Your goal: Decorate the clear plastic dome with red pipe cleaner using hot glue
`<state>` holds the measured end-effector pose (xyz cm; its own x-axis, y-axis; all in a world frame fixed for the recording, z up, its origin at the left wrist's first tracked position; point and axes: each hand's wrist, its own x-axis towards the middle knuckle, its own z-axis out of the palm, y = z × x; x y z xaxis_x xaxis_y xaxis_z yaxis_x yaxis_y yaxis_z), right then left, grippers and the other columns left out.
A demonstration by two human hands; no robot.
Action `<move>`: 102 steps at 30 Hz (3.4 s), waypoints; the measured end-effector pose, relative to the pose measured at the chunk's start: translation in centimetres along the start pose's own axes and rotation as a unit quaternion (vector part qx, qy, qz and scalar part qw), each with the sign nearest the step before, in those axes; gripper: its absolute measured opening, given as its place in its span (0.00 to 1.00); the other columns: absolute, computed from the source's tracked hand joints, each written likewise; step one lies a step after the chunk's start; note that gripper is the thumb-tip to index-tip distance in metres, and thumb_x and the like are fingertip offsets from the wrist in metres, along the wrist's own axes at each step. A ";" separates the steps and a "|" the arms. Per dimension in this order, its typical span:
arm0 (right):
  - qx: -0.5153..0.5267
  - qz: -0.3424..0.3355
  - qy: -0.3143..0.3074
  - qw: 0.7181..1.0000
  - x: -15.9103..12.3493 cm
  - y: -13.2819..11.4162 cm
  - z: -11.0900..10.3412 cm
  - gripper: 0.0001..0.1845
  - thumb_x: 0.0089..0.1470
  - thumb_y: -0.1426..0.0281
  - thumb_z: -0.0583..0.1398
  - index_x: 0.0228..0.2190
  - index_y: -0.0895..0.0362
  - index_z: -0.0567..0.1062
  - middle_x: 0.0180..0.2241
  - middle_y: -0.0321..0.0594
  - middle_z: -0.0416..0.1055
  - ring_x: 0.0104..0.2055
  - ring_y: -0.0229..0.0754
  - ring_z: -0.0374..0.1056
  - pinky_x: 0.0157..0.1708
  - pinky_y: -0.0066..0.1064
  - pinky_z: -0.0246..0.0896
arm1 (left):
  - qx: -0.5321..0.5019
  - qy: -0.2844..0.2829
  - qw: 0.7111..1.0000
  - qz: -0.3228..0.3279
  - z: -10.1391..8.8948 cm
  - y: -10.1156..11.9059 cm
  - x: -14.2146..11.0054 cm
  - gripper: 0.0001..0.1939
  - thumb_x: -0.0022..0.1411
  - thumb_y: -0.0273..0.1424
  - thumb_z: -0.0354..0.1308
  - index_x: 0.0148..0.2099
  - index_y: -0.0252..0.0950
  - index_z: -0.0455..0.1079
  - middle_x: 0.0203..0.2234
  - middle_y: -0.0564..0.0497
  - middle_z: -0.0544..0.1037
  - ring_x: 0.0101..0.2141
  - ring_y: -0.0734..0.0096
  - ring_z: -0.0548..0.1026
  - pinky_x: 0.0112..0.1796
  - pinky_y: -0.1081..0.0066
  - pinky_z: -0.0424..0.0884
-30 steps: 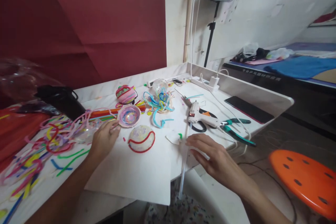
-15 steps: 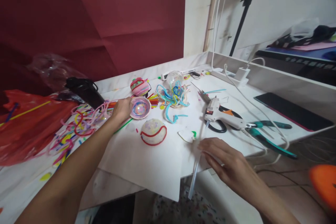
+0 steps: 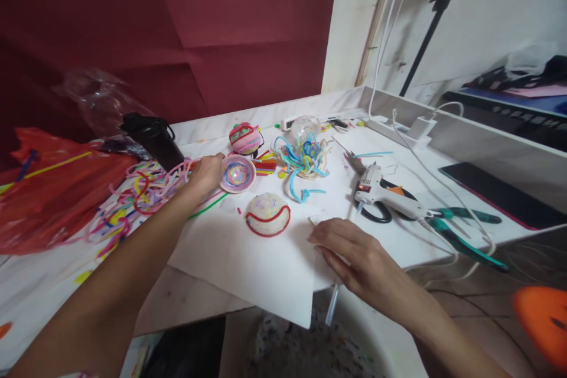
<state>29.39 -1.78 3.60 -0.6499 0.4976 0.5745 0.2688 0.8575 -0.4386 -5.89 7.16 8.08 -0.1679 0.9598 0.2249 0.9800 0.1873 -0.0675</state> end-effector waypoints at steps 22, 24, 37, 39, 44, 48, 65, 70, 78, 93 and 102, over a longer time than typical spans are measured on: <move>-0.018 0.002 -0.014 1.000 -1.5 -1.0 0.3 0.14 0.64 0.79 0.54 0.46 0.56 0.74 0.42 0.47 0.77 0.46 0.47 0.74 0.44 0.39 0.75 | -0.303 -0.121 0.941 0.093 3.0 0.7 -8.2 0.10 0.59 0.36 0.53 0.30 0.39 0.71 0.27 0.51 0.78 0.31 0.65 0.74 0.34 0.70 0.67; -0.016 0.000 -0.018 1.000 -1.4 -1.1 0.4 0.15 0.64 0.79 0.54 0.47 0.55 0.74 0.42 0.47 0.77 0.46 0.47 0.75 0.44 0.40 0.75 | -0.336 -0.137 0.931 0.038 3.6 1.2 -9.1 0.10 0.57 0.38 0.54 0.29 0.39 0.72 0.22 0.53 0.76 0.26 0.67 0.73 0.27 0.71 0.66; -0.025 0.006 -0.028 0.999 -1.8 -1.1 1.0 0.14 0.63 0.80 0.54 0.47 0.58 0.73 0.43 0.49 0.77 0.46 0.48 0.74 0.44 0.41 0.75 | -0.450 -0.187 0.865 -0.120 4.4 2.7 -9.8 0.05 0.49 0.33 0.60 0.27 0.37 0.74 0.15 0.57 0.74 0.15 0.76 0.64 0.18 0.75 0.57; -0.025 0.005 -0.029 0.999 -1.7 -1.1 1.0 0.13 0.64 0.80 0.54 0.47 0.58 0.73 0.42 0.49 0.77 0.45 0.48 0.74 0.44 0.42 0.75 | -0.456 -0.189 0.861 -0.125 4.1 2.8 -9.8 0.05 0.49 0.33 0.60 0.26 0.37 0.74 0.15 0.57 0.72 0.15 0.76 0.63 0.19 0.75 0.56; -0.028 0.011 -0.037 0.999 -1.8 -1.2 1.1 0.14 0.64 0.80 0.54 0.47 0.58 0.73 0.43 0.50 0.76 0.46 0.49 0.73 0.44 0.41 0.75 | -0.468 -0.194 0.854 -0.121 3.7 2.9 -9.8 0.04 0.47 0.32 0.61 0.25 0.37 0.74 0.15 0.56 0.73 0.18 0.75 0.66 0.22 0.74 0.59; -0.022 0.015 -0.039 0.999 -1.9 -1.3 1.2 0.14 0.63 0.81 0.54 0.46 0.59 0.73 0.42 0.50 0.76 0.45 0.49 0.73 0.44 0.41 0.74 | -0.473 -0.196 0.851 -0.116 3.4 2.9 -9.8 0.06 0.47 0.34 0.60 0.25 0.37 0.73 0.15 0.56 0.72 0.18 0.75 0.65 0.22 0.74 0.58; -0.101 0.063 -0.116 0.986 5.4 1.5 2.8 0.25 0.55 0.80 0.61 0.54 0.64 0.70 0.52 0.58 0.72 0.55 0.57 0.69 0.53 0.50 0.67 | -0.481 -0.200 0.845 -0.123 3.7 2.9 -9.5 0.07 0.43 0.35 0.61 0.23 0.36 0.73 0.13 0.56 0.71 0.16 0.76 0.63 0.20 0.75 0.54; -0.103 0.113 -0.223 0.963 8.6 3.2 4.2 0.34 0.51 0.80 0.63 0.60 0.67 0.64 0.55 0.61 0.70 0.59 0.58 0.66 0.56 0.46 0.64 | -0.484 -0.203 0.842 -0.125 3.7 2.7 -9.5 0.08 0.44 0.36 0.61 0.24 0.36 0.74 0.14 0.56 0.72 0.15 0.77 0.61 0.18 0.75 0.52; -0.134 0.123 -0.243 0.953 8.9 2.5 4.3 0.36 0.51 0.79 0.61 0.61 0.64 0.63 0.58 0.60 0.68 0.60 0.60 0.65 0.56 0.48 0.63 | -0.455 -0.166 0.870 -0.096 4.7 1.8 -9.6 0.10 0.46 0.38 0.57 0.26 0.38 0.73 0.14 0.56 0.72 0.16 0.73 0.63 0.19 0.73 0.55; -0.142 0.207 -0.227 0.941 8.1 1.4 3.2 0.28 0.56 0.78 0.58 0.59 0.68 0.66 0.53 0.60 0.72 0.55 0.57 0.70 0.52 0.41 0.65 | -0.378 -0.084 0.922 -0.034 3.5 1.3 -9.5 0.19 0.55 0.46 0.52 0.38 0.39 0.76 0.15 0.57 0.71 0.20 0.65 0.71 0.25 0.68 0.62; -0.044 0.259 -0.149 0.953 6.9 2.8 5.0 0.28 0.56 0.77 0.58 0.59 0.64 0.67 0.53 0.57 0.74 0.53 0.57 0.73 0.48 0.39 0.66 | -0.460 -0.170 0.871 -0.037 3.9 2.8 -8.7 0.26 0.53 0.48 0.54 0.44 0.35 0.77 0.14 0.57 0.71 0.13 0.73 0.63 0.18 0.72 0.57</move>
<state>22.09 3.40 2.87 -0.5835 0.8092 0.0692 0.6585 0.5212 -0.5429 -2.11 0.10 2.14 -0.1035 0.9878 -0.1164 0.6097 0.1554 0.7773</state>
